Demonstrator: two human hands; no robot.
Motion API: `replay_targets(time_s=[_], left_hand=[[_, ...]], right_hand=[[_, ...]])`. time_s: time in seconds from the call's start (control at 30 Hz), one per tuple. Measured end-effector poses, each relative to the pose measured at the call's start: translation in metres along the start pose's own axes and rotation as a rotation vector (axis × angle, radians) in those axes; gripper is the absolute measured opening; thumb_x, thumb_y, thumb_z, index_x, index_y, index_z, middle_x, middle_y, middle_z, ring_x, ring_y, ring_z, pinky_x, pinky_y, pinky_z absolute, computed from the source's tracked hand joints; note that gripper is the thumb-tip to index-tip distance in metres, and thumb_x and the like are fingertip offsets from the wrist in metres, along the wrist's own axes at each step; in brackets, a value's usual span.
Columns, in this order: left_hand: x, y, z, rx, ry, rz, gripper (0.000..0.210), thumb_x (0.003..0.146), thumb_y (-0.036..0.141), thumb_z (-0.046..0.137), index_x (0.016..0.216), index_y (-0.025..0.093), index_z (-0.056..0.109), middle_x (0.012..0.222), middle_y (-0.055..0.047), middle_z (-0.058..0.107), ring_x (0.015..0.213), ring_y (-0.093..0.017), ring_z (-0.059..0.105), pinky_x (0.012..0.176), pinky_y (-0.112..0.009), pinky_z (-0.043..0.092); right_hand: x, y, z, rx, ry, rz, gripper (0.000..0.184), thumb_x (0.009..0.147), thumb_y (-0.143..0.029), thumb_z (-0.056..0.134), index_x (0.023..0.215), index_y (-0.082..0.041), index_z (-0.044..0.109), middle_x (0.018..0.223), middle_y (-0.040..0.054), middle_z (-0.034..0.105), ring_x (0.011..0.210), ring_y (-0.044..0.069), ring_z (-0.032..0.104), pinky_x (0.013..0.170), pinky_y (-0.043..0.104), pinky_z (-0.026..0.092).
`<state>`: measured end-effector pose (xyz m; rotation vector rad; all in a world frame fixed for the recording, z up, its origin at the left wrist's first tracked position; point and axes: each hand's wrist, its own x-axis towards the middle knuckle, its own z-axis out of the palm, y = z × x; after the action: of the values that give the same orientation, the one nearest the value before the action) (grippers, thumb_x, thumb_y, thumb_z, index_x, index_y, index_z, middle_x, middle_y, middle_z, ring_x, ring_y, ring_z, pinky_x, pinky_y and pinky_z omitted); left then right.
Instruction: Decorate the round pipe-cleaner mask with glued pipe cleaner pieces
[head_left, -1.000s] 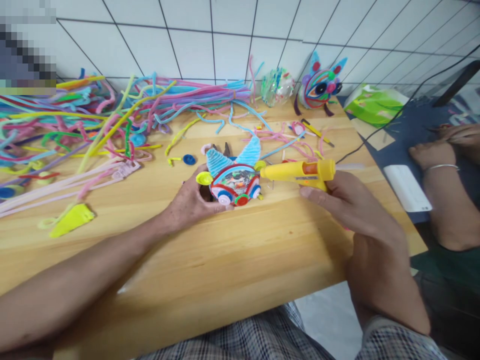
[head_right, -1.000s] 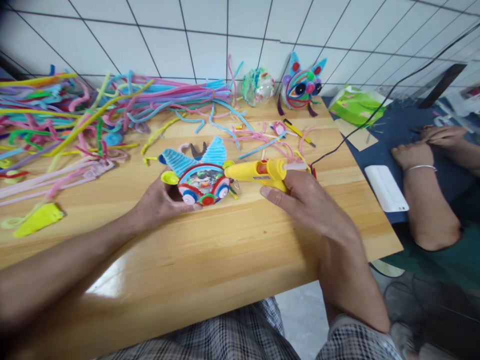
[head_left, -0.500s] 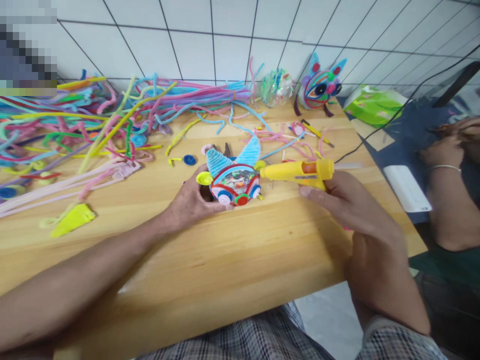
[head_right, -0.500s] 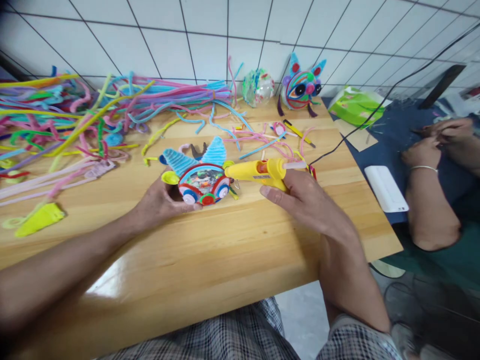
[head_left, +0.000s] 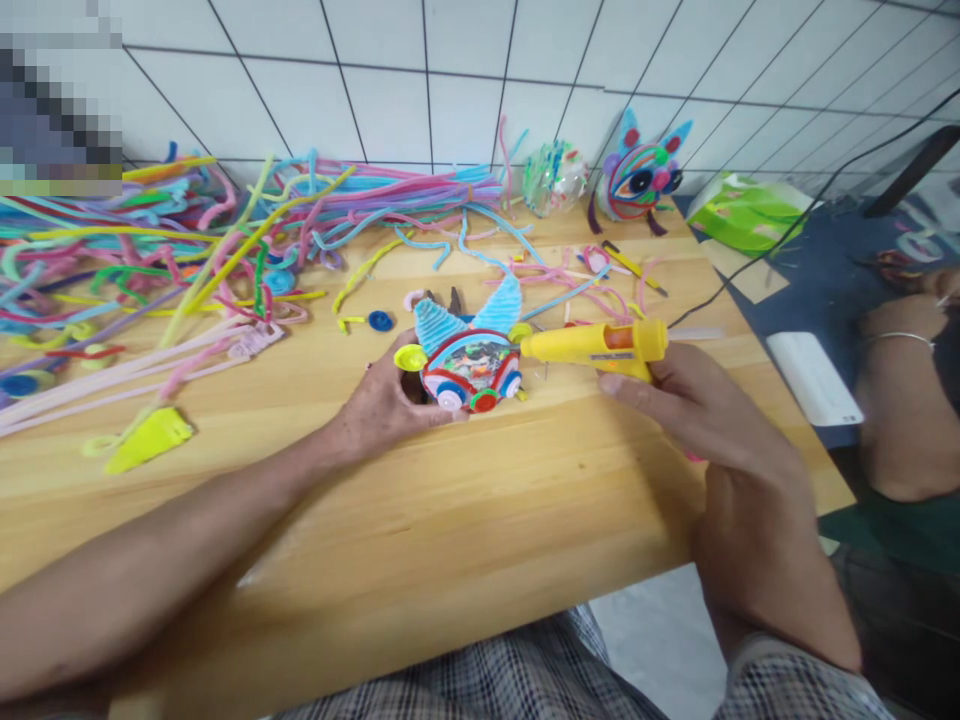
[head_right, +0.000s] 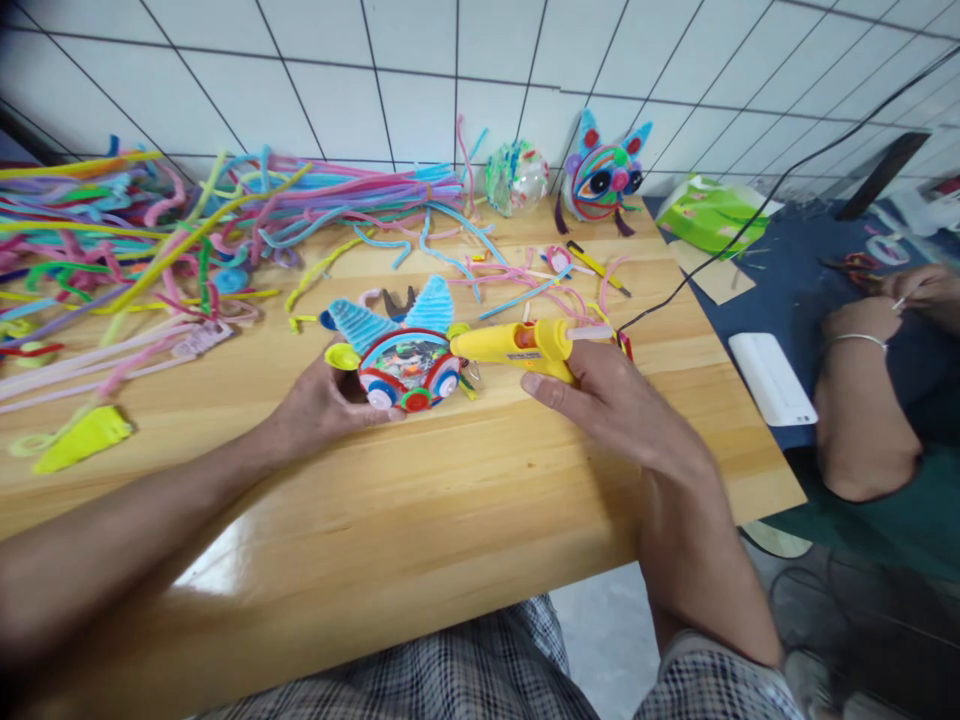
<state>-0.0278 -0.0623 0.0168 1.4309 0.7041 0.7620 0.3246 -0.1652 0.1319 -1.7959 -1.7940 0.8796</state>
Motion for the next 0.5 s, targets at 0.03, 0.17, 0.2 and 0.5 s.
replay_targets(time_s=[0.03,0.17,0.2,0.5], left_hand=[[0.0,-0.0002,0.0001,-0.003,0.0,-0.001,0.088,0.073,0.047,0.123,0.139,0.025,0.069,0.129,-0.01,0.095,0.116,-0.035,0.096,0.097,-0.044,0.083],[0.0003,-0.0008,0.0003,0.001,0.005,0.008,0.093,0.073,0.047,0.123,0.144,0.025,0.068,0.131,-0.011,0.096,0.115,-0.035,0.096,0.097,-0.044,0.083],[0.0004,-0.0008,0.0003,0.001,0.007,0.012,0.092,0.074,0.046,0.123,0.144,0.025,0.068,0.132,-0.011,0.096,0.115,-0.035,0.096,0.097,-0.045,0.083],[0.0007,-0.0003,0.0012,-0.035,0.008,-0.005,0.089,0.069,0.042,0.124,0.137,0.024,0.071,0.126,-0.008,0.096,0.113,-0.032,0.096,0.095,-0.039,0.081]], right_hand=[[0.0,0.0005,-0.0005,-0.006,-0.004,0.004,0.087,0.092,-0.113,0.076,0.077,-0.028,0.063,0.074,-0.002,0.051,0.069,0.019,0.048,0.061,0.035,0.039],[-0.0001,0.002,-0.0015,-0.023,0.0,0.004,0.086,0.094,-0.111,0.077,0.077,-0.028,0.063,0.073,-0.0024,0.051,0.068,0.019,0.047,0.062,0.034,0.038],[0.0001,0.0019,-0.0011,-0.017,0.002,0.0,0.085,0.094,-0.11,0.077,0.077,-0.028,0.063,0.073,-0.0025,0.05,0.068,0.019,0.047,0.062,0.034,0.038],[-0.0005,0.0002,0.0,0.011,0.007,-0.011,0.079,0.097,-0.102,0.081,0.079,-0.027,0.065,0.074,-0.0024,0.052,0.067,0.018,0.047,0.06,0.034,0.04]])
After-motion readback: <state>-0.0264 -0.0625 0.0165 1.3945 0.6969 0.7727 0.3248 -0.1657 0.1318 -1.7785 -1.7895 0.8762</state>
